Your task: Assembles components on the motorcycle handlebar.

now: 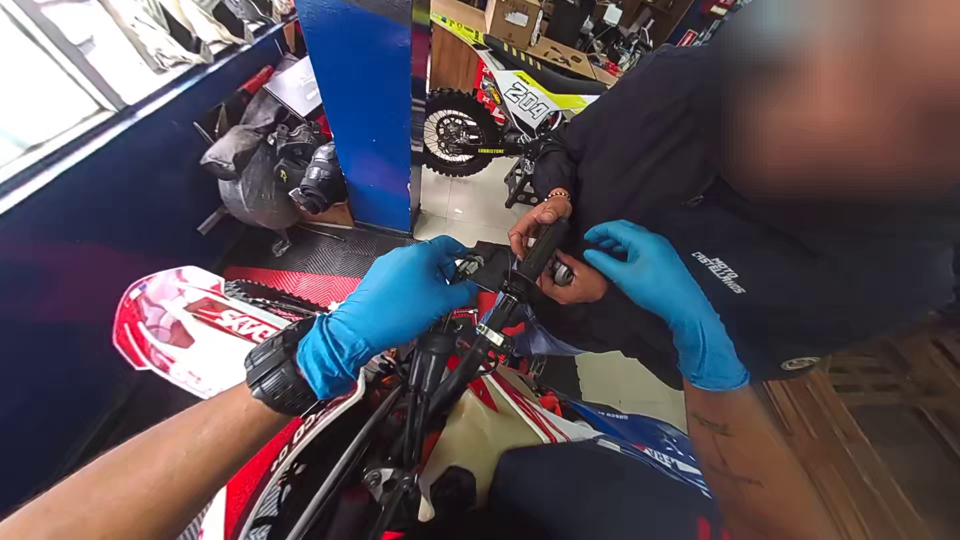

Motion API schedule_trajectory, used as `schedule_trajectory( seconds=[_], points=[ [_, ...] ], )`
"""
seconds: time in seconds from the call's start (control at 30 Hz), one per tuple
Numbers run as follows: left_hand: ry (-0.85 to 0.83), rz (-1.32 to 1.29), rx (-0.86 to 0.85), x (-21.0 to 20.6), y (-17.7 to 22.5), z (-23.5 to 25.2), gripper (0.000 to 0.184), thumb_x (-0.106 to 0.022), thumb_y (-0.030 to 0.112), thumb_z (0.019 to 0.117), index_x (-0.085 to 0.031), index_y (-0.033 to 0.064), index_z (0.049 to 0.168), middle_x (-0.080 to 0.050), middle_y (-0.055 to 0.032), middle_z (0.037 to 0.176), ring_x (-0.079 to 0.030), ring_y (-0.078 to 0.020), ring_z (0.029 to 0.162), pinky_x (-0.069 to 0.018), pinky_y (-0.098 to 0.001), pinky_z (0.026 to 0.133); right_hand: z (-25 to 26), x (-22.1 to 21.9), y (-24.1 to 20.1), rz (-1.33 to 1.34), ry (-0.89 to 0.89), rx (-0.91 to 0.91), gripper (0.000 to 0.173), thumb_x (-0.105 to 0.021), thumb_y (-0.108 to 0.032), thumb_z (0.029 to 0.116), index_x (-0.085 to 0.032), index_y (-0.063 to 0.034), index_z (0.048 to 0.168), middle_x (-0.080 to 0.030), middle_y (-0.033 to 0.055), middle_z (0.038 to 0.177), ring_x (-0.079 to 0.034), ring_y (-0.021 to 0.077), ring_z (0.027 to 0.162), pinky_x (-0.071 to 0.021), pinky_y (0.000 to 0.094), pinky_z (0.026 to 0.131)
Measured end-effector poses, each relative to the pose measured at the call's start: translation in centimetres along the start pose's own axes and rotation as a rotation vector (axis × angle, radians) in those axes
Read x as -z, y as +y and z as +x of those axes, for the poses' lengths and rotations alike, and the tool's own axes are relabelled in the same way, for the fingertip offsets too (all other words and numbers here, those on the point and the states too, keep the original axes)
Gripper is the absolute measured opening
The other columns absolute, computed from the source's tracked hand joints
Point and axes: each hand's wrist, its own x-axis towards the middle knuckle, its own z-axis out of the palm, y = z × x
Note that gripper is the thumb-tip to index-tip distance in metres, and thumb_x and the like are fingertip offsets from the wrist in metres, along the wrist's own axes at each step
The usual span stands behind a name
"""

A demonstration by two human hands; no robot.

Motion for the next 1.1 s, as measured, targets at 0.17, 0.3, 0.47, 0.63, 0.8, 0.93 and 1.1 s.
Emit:
schedule_trajectory(
  seconds=[0.17,0.3,0.47,0.63,0.8,0.93,1.1],
  points=[
    [0.006,-0.002,0.000,0.0,-0.2,-0.1,0.042,-0.073,0.037,0.0921,-0.065,0.0179,0.129,-0.069,0.0015,0.098,-0.065,-0.0127,0.085,-0.0548,-0.0434,0.079,-1.5,-4.6,5.9,-0.262,-0.017,0.078,0.041,-0.072,-0.044,0.0892,-0.073,-0.0112,0.114,-0.067,0.0122,0.121,-0.059,0.0330,0.116,-0.0476,0.0528,0.098],
    [0.016,-0.010,0.007,-0.1,-0.1,-0.1,0.042,-0.073,0.037,0.0919,-0.065,0.0183,0.128,-0.069,0.0011,0.097,-0.065,-0.0126,0.083,-0.0548,-0.0425,0.077,-4.1,-7.3,5.7,-0.306,0.001,-0.091,0.037,-0.074,-0.038,0.0896,-0.073,-0.0078,0.112,-0.067,0.0158,0.113,-0.061,0.0359,0.110,-0.0501,0.0535,0.094],
    [0.031,-0.024,-0.005,-0.4,-0.7,0.0,0.041,-0.074,0.039,0.0912,-0.066,0.0194,0.126,-0.070,0.0015,0.094,-0.066,-0.0126,0.081,-0.0559,-0.0428,0.075,-8.9,-8.7,5.7,-0.270,0.229,-0.058,0.035,-0.072,-0.034,0.0912,-0.074,-0.0101,0.117,-0.069,0.0129,0.114,-0.066,0.0300,0.106,-0.0547,0.0473,0.091],
    [0.028,-0.016,-0.014,-0.6,-0.7,0.3,0.042,-0.075,0.038,0.0907,-0.066,0.0185,0.126,-0.070,0.0008,0.095,-0.067,-0.0128,0.083,-0.0560,-0.0433,0.077,-10.2,-9.2,5.7,-0.326,0.316,0.079,0.039,-0.063,-0.032,0.0974,-0.069,-0.0203,0.134,-0.067,0.0073,0.131,-0.059,0.0304,0.123,-0.0474,0.0502,0.101],
    [0.029,-0.035,-0.012,-0.6,-0.7,0.2,0.041,-0.075,0.038,0.0905,-0.066,0.0159,0.124,-0.069,-0.0006,0.095,-0.066,-0.0144,0.083,-0.0549,-0.0442,0.077,-11.0,-8.0,4.6,-0.100,0.463,0.147,0.032,-0.063,-0.025,0.0987,-0.073,-0.0105,0.125,-0.073,0.0068,0.118,-0.064,0.0217,0.116,-0.0494,0.0412,0.102],
    [0.020,-0.061,-0.013,-0.4,-0.6,-0.1,0.043,-0.075,0.038,0.0910,-0.064,0.0160,0.127,-0.069,-0.0004,0.096,-0.065,-0.0142,0.084,-0.0546,-0.0444,0.078,-10.6,-4.7,2.6,0.438,0.443,0.204,0.035,-0.060,-0.010,0.0986,-0.061,0.0052,0.130,-0.070,0.0111,0.121,-0.066,0.0173,0.113,-0.0565,0.0336,0.099],
    [0.000,-0.061,-0.018,-0.4,-0.5,-0.2,0.049,-0.072,0.040,0.0920,-0.062,0.0152,0.133,-0.069,-0.0026,0.101,-0.065,-0.0174,0.089,-0.0538,-0.0476,0.082,-7.3,-2.3,0.7,0.953,0.203,0.290,0.030,-0.058,0.000,0.0946,-0.059,0.0068,0.124,-0.068,0.0138,0.120,-0.068,0.0219,0.105,-0.0572,0.0404,0.095]
  ],
)
